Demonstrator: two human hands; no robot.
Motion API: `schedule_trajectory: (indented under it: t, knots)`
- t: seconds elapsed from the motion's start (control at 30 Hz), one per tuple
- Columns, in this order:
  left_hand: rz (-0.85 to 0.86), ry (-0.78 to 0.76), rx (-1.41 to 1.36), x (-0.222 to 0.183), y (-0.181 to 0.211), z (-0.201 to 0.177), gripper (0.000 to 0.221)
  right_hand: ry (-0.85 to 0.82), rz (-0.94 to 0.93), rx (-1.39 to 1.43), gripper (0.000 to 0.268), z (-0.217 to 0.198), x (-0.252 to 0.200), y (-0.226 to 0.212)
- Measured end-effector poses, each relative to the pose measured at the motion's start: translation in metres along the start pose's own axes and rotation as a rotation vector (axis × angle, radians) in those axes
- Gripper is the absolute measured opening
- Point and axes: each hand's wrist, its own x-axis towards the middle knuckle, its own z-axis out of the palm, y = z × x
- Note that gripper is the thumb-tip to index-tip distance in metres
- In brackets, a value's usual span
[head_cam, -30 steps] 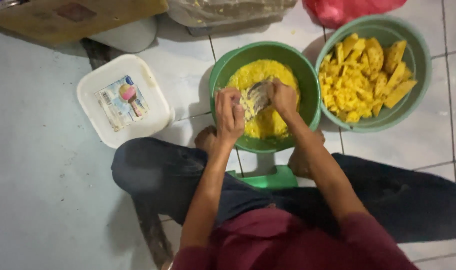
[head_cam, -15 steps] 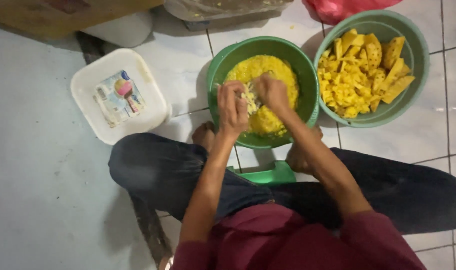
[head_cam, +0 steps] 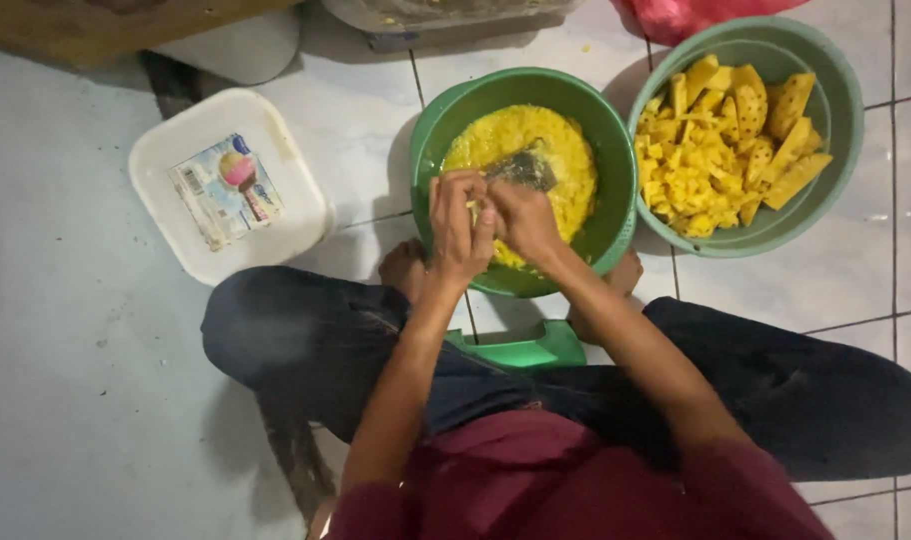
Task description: Grating pineapple pieces into a bowl using a hand-held metal grater.
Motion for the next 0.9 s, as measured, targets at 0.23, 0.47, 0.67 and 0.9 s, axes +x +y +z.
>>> schedule_trajectory:
  t: [0.23, 0.47, 0.67, 0.9]
  knots:
    - [0.001, -0.021, 0.029, 0.007, 0.019, -0.01, 0.05, -0.016, 0.335, -0.399, 0.03, 0.006, 0.026, 0.086]
    - [-0.033, 0.047, -0.059, 0.024, 0.006, -0.005, 0.042, 0.013, 0.229, -0.326, 0.021, 0.004, 0.017, 0.091]
    - [-0.013, 0.003, -0.124, 0.036, 0.014, -0.008, 0.04, 0.01, 0.441, -0.195, 0.027, -0.002, 0.031, 0.063]
    - [-0.037, -0.02, -0.121, 0.027, 0.002, 0.002, 0.059, -0.023, 0.246, 0.196, 0.032, -0.057, 0.029, 0.019]
